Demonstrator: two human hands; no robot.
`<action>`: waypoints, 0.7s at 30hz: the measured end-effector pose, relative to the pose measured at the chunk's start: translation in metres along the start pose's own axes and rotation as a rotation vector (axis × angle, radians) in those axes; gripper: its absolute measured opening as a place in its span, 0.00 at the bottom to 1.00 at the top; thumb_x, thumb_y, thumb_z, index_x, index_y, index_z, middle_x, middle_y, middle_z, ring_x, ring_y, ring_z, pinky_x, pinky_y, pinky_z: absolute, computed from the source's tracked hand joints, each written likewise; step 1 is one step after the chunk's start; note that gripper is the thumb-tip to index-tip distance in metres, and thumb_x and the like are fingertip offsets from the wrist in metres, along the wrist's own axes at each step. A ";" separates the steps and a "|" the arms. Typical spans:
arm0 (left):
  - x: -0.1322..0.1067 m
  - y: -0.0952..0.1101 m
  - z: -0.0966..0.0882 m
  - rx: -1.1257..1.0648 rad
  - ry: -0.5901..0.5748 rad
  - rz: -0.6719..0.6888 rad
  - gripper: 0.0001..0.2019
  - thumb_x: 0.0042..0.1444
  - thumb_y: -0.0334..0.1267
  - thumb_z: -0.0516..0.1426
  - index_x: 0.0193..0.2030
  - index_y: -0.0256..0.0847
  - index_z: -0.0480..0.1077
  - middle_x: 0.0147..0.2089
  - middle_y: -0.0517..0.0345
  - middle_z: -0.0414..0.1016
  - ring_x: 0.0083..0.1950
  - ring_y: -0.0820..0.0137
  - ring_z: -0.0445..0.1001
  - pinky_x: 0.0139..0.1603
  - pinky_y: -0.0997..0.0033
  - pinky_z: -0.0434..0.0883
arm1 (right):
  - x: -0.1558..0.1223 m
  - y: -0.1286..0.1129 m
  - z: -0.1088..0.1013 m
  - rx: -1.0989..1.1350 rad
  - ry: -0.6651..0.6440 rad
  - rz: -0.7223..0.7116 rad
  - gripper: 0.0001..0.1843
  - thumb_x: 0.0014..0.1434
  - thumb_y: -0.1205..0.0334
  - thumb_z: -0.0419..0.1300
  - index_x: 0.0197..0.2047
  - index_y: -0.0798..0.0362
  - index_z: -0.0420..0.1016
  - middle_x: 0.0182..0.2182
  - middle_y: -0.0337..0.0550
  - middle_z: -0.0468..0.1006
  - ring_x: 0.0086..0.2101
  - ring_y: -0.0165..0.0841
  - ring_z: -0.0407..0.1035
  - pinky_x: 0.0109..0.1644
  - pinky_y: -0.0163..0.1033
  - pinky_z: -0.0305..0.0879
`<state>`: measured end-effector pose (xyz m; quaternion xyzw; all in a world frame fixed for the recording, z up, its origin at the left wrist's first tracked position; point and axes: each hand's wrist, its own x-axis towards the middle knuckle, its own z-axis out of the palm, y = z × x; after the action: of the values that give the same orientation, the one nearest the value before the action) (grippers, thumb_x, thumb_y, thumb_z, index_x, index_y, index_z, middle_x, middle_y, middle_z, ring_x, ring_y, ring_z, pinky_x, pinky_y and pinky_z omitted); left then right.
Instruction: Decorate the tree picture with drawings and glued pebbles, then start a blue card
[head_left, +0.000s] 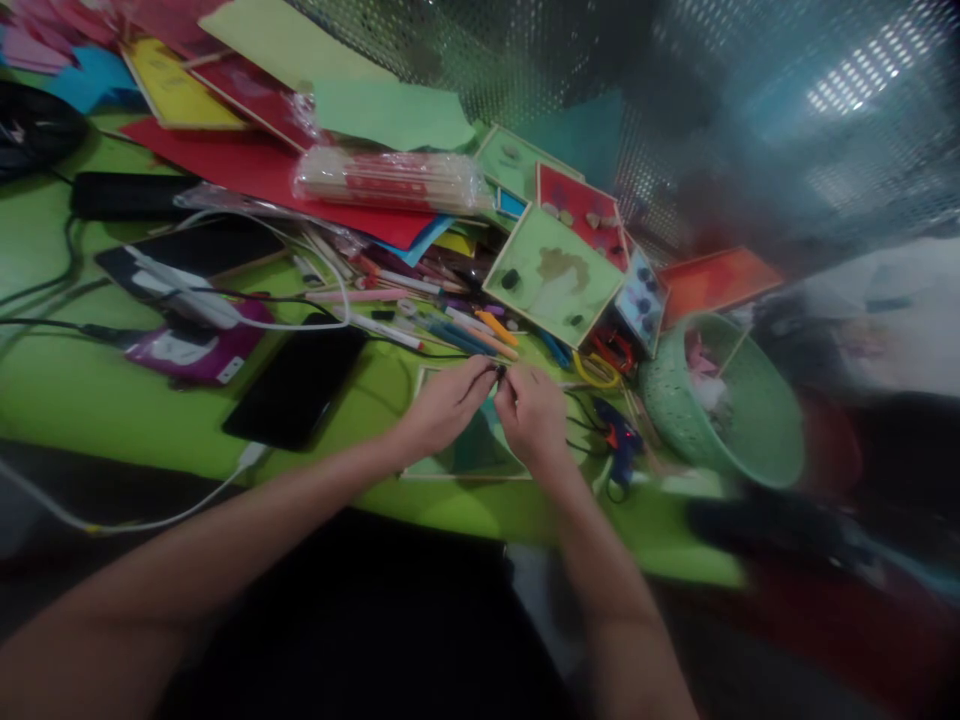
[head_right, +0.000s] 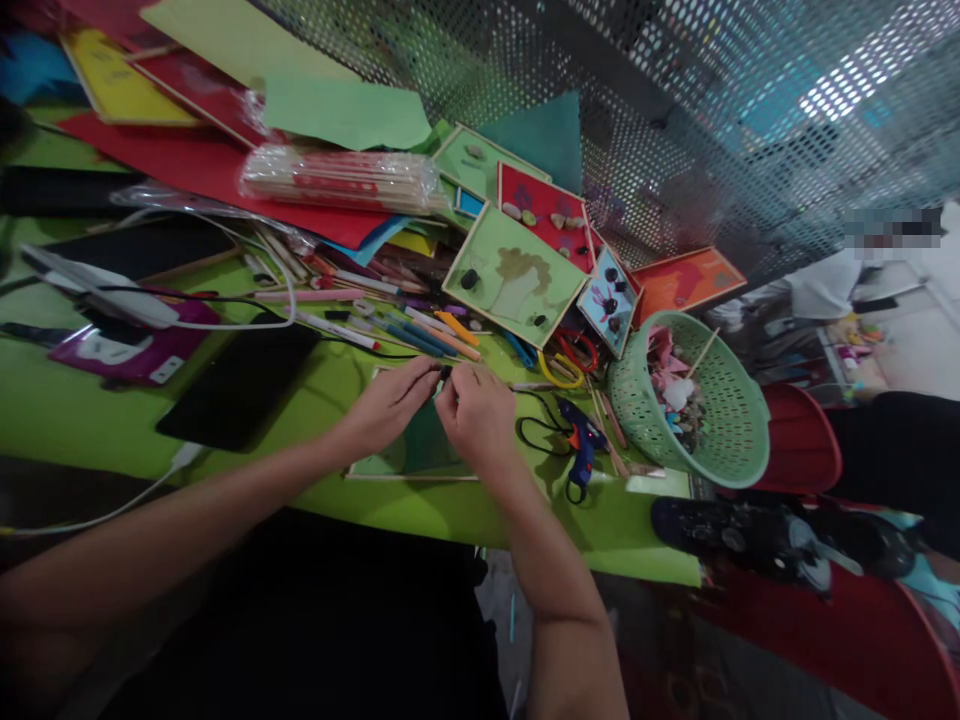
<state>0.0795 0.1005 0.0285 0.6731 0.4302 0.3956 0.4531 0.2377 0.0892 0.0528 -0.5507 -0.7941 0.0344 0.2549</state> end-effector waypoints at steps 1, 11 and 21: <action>0.001 0.001 0.000 -0.021 0.004 -0.003 0.12 0.68 0.45 0.49 0.38 0.42 0.66 0.35 0.59 0.71 0.37 0.68 0.68 0.40 0.68 0.62 | 0.000 0.000 0.000 0.012 0.000 0.005 0.13 0.65 0.64 0.49 0.27 0.48 0.60 0.27 0.43 0.69 0.31 0.37 0.62 0.37 0.42 0.57; 0.005 0.004 -0.001 -0.725 0.014 -0.294 0.15 0.62 0.47 0.57 0.28 0.41 0.64 0.23 0.64 0.58 0.24 0.74 0.54 0.25 0.73 0.54 | 0.002 -0.001 -0.013 0.598 -0.077 0.210 0.14 0.62 0.60 0.54 0.25 0.49 0.69 0.24 0.38 0.74 0.28 0.34 0.68 0.36 0.40 0.64; 0.011 -0.005 -0.006 -0.913 0.110 -0.394 0.12 0.63 0.45 0.56 0.32 0.40 0.67 0.23 0.63 0.63 0.22 0.76 0.58 0.23 0.76 0.59 | -0.019 0.019 -0.091 0.951 0.289 0.098 0.15 0.58 0.52 0.59 0.22 0.45 0.64 0.18 0.38 0.68 0.18 0.34 0.61 0.24 0.42 0.61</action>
<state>0.0764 0.1140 0.0267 0.2901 0.3555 0.4853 0.7443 0.2994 0.0596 0.1184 -0.4096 -0.6201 0.3279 0.5833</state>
